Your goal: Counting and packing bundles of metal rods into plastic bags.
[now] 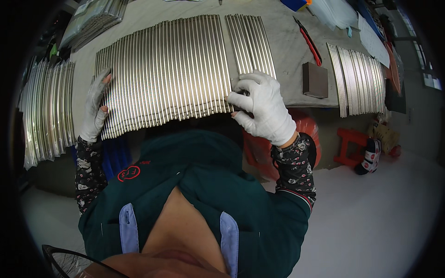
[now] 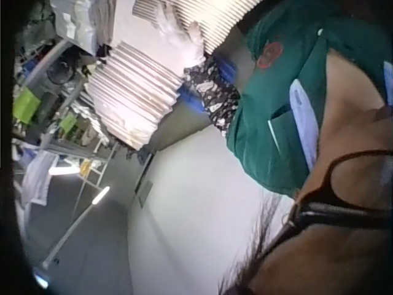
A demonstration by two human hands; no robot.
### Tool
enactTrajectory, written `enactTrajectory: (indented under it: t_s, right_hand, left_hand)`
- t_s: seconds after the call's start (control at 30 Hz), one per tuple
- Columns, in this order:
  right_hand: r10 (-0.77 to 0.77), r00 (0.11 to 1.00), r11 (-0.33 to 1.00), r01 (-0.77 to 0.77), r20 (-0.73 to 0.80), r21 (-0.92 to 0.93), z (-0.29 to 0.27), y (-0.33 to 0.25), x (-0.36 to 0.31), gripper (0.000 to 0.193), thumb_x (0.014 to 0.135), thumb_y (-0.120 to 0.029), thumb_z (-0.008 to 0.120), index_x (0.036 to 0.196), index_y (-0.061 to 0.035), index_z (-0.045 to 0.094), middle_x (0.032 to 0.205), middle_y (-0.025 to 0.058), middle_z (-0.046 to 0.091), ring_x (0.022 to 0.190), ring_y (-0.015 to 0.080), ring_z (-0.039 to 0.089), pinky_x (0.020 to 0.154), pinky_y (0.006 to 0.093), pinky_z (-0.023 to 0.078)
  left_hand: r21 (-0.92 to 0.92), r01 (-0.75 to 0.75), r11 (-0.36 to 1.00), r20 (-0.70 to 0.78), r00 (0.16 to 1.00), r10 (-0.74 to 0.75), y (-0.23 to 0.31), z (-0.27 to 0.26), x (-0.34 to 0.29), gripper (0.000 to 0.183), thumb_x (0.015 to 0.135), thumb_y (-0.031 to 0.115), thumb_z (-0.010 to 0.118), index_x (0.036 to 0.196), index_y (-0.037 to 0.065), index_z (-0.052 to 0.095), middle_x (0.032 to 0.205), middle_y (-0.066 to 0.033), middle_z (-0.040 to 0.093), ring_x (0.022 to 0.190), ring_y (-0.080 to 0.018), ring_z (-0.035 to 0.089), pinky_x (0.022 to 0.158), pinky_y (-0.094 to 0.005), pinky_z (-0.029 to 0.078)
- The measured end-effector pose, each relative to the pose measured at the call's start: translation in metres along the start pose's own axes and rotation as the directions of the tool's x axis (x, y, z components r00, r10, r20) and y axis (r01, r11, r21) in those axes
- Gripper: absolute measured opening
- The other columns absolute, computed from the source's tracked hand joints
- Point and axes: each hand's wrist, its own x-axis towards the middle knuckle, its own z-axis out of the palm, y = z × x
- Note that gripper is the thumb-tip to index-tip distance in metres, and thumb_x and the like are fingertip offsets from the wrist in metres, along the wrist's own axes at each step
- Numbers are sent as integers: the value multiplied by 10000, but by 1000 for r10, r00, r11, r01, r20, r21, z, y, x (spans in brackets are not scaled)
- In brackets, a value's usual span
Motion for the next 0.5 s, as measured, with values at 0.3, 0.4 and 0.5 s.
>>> enactTrajectory:
  t_s: [0.3,0.4,0.5]
  right_hand:
    - [-30,999,999,31,41,-27,-1,-14,11,374,511,-155,744,849,-92,599,962,82,566,946,313,556,793,437,447]
    - [-40,999,999,40,22,-32,-1,-14,14,384,512,-153,741,864,-90,599,942,83,564,948,305,555,794,434,444]
    - [-79,996,997,79,43,-5,-2,-12,16,381,519,-148,739,871,-92,603,925,82,553,937,300,552,791,433,443]
  left_hand:
    - [-32,-28,999,-17,999,28,3,1,1,854,831,697,400,1341,12,421,1405,-169,379,1326,-351,322,1082,-481,267]
    - [-65,-10,998,-33,999,8,5,2,1,858,832,693,405,1317,-14,436,1393,-171,392,1319,-358,329,1082,-472,263]
    - [50,-52,997,-17,998,53,-1,1,0,839,839,692,392,1305,-3,458,1384,-173,408,1316,-358,334,1082,-479,244]
